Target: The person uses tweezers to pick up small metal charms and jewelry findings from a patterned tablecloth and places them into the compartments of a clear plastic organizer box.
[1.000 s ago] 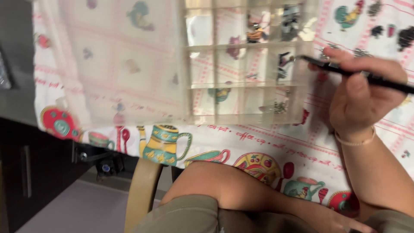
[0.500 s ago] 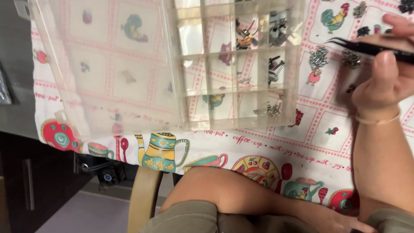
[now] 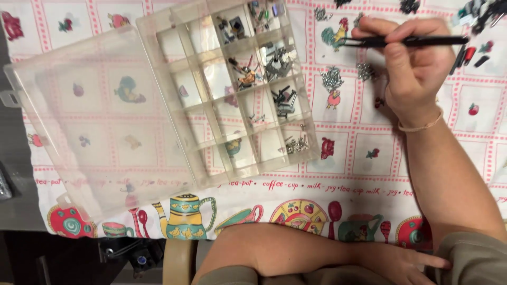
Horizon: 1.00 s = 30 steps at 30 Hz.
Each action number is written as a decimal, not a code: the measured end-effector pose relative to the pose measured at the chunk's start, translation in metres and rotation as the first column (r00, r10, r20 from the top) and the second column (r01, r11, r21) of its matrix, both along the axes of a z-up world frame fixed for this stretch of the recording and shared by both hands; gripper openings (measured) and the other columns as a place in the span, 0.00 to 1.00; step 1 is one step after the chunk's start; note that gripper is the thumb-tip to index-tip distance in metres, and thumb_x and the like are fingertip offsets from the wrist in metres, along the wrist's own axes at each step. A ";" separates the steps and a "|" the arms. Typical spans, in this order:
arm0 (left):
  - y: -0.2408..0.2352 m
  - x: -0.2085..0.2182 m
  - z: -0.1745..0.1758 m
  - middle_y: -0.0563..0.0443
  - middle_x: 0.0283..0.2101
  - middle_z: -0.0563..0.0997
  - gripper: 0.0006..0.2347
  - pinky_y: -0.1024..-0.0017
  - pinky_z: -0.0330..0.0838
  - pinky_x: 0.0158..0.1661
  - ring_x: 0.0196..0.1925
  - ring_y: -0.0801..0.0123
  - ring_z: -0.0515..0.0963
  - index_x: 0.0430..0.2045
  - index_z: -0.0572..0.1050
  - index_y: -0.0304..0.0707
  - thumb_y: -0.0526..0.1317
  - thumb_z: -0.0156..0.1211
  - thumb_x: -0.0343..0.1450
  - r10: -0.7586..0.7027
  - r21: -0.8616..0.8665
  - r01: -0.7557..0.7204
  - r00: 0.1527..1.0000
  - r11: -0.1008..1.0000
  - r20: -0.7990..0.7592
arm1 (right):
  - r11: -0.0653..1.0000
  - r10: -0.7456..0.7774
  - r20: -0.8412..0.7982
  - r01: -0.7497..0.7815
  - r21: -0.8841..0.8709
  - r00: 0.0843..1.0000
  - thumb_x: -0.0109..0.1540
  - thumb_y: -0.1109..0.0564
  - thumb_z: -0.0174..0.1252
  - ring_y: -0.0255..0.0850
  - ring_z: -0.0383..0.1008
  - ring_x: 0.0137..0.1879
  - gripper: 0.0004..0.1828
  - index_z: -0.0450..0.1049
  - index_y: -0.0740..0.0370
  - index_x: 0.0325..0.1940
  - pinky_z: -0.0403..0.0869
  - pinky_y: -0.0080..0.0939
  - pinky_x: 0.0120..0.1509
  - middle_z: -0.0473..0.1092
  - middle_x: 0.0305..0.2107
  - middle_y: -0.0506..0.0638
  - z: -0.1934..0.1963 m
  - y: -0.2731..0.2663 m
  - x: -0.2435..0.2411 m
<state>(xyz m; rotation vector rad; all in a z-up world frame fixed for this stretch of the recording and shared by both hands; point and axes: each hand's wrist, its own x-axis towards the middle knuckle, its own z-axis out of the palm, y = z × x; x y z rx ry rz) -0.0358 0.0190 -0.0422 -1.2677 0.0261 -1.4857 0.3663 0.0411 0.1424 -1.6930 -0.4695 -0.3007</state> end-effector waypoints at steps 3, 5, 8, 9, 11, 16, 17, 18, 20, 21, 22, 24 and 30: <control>0.000 -0.001 -0.006 0.32 0.43 0.79 0.27 0.65 0.73 0.53 0.44 0.51 0.82 0.80 0.49 0.42 0.25 0.42 0.83 0.207 0.217 -0.398 0.784 0.891 0.586 | 0.994 -0.097 0.042 0.099 -0.038 0.994 0.77 0.60 0.51 0.68 0.79 0.57 0.12 0.66 0.78 0.51 0.84 0.53 0.58 0.62 0.52 0.70 -0.001 -0.003 0.002; 0.011 0.011 0.004 0.46 0.29 0.72 0.27 0.75 0.75 0.41 0.32 0.66 0.78 0.79 0.47 0.44 0.29 0.40 0.81 0.191 0.227 -0.495 0.658 0.839 0.729 | 0.986 -0.121 0.114 0.133 -0.101 0.986 0.76 0.56 0.53 0.60 0.79 0.50 0.14 0.72 0.74 0.50 0.78 0.50 0.61 0.64 0.45 0.65 -0.005 -0.008 0.006; 0.025 0.034 0.027 0.58 0.22 0.66 0.27 0.84 0.67 0.26 0.24 0.81 0.71 0.76 0.47 0.38 0.34 0.46 0.79 0.104 0.318 -0.461 0.684 0.828 0.722 | 0.990 -0.126 -0.028 0.124 -0.063 0.992 0.77 0.58 0.49 0.55 0.77 0.52 0.13 0.67 0.76 0.53 0.81 0.43 0.53 0.71 0.47 0.69 -0.013 -0.011 0.002; 0.023 0.036 0.025 0.58 0.22 0.66 0.27 0.84 0.67 0.26 0.24 0.81 0.71 0.76 0.47 0.38 0.34 0.46 0.79 0.105 0.315 -0.464 0.681 0.828 0.725 | 0.990 -0.124 -0.024 0.123 -0.064 0.992 0.77 0.58 0.49 0.55 0.77 0.52 0.13 0.67 0.76 0.53 0.81 0.43 0.53 0.71 0.47 0.69 -0.011 -0.012 0.004; 0.021 0.033 0.025 0.55 0.23 0.65 0.27 0.82 0.69 0.29 0.25 0.77 0.71 0.76 0.46 0.38 0.33 0.43 0.80 0.125 0.298 -0.461 0.687 0.836 0.716 | 0.977 -0.131 0.052 0.137 -0.161 0.990 0.78 0.61 0.45 0.57 0.77 0.46 0.14 0.66 0.81 0.53 0.81 0.50 0.49 0.68 0.41 0.69 -0.010 -0.011 0.002; 0.016 0.019 0.015 0.38 0.36 0.77 0.27 0.68 0.74 0.47 0.37 0.57 0.80 0.79 0.48 0.41 0.26 0.41 0.82 0.205 0.266 -0.411 0.799 0.872 0.565 | 0.958 -0.015 0.021 0.021 -0.285 1.000 0.77 0.64 0.43 0.61 0.76 0.57 0.10 0.63 0.81 0.54 0.75 0.56 0.67 0.72 0.46 0.73 -0.004 -0.009 0.004; 0.013 0.017 0.013 0.34 0.40 0.79 0.27 0.65 0.74 0.49 0.39 0.53 0.81 0.80 0.48 0.40 0.24 0.40 0.83 0.229 0.244 -0.400 0.823 0.883 0.520 | 0.934 0.005 0.071 0.021 -0.356 0.997 0.77 0.65 0.44 0.62 0.75 0.59 0.10 0.64 0.81 0.53 0.69 0.62 0.79 0.73 0.45 0.71 -0.005 -0.011 0.005; 0.006 0.009 0.005 0.34 0.40 0.79 0.27 0.65 0.74 0.49 0.39 0.53 0.81 0.80 0.48 0.40 0.24 0.40 0.83 0.230 0.246 -0.401 0.824 0.883 0.517 | 0.934 0.006 0.067 0.018 -0.356 0.998 0.77 0.65 0.44 0.62 0.75 0.59 0.10 0.64 0.81 0.53 0.69 0.62 0.79 0.73 0.45 0.71 -0.006 -0.013 0.006; -0.010 -0.004 -0.010 0.30 0.42 0.74 0.25 0.63 0.71 0.55 0.43 0.48 0.80 0.79 0.49 0.47 0.25 0.32 0.84 0.194 0.177 -0.308 0.860 0.935 0.472 | 0.916 0.021 0.139 0.037 -0.401 0.990 0.79 0.61 0.45 0.58 0.76 0.53 0.14 0.68 0.81 0.52 0.69 0.68 0.80 0.73 0.45 0.69 -0.008 -0.016 0.008; -0.012 -0.006 -0.013 0.30 0.42 0.74 0.25 0.63 0.71 0.55 0.43 0.48 0.80 0.79 0.49 0.47 0.25 0.32 0.84 0.196 0.177 -0.309 0.861 0.935 0.470 | 0.915 0.022 0.137 0.035 -0.401 0.990 0.79 0.61 0.45 0.58 0.76 0.53 0.14 0.68 0.81 0.52 0.69 0.68 0.80 0.73 0.45 0.69 -0.008 -0.016 0.008; -0.014 -0.010 -0.016 0.30 0.45 0.74 0.25 0.63 0.68 0.60 0.49 0.48 0.79 0.80 0.49 0.49 0.26 0.31 0.85 0.190 0.155 -0.295 0.859 0.943 0.476 | 0.914 0.021 0.148 0.041 -0.403 0.989 0.79 0.61 0.46 0.60 0.76 0.54 0.15 0.68 0.81 0.52 0.68 0.69 0.81 0.73 0.45 0.69 -0.009 -0.016 0.008; -0.021 -0.019 -0.023 0.29 0.48 0.74 0.25 0.63 0.64 0.66 0.54 0.48 0.78 0.80 0.50 0.51 0.27 0.29 0.85 0.186 0.135 -0.281 0.858 0.950 0.478 | 0.913 0.022 0.156 0.044 -0.406 0.988 0.79 0.61 0.46 0.62 0.76 0.55 0.15 0.69 0.81 0.52 0.67 0.69 0.81 0.73 0.46 0.69 -0.010 -0.016 0.008; -0.036 -0.033 -0.031 0.52 0.63 0.74 0.22 0.75 0.51 0.82 0.66 0.79 0.76 0.82 0.42 0.57 0.35 0.23 0.88 0.401 -0.073 -0.625 0.404 0.777 0.822 | 0.904 0.021 0.172 0.055 -0.424 0.985 0.79 0.63 0.47 0.61 0.75 0.54 0.15 0.72 0.82 0.51 0.67 0.70 0.82 0.73 0.46 0.69 -0.012 -0.014 0.007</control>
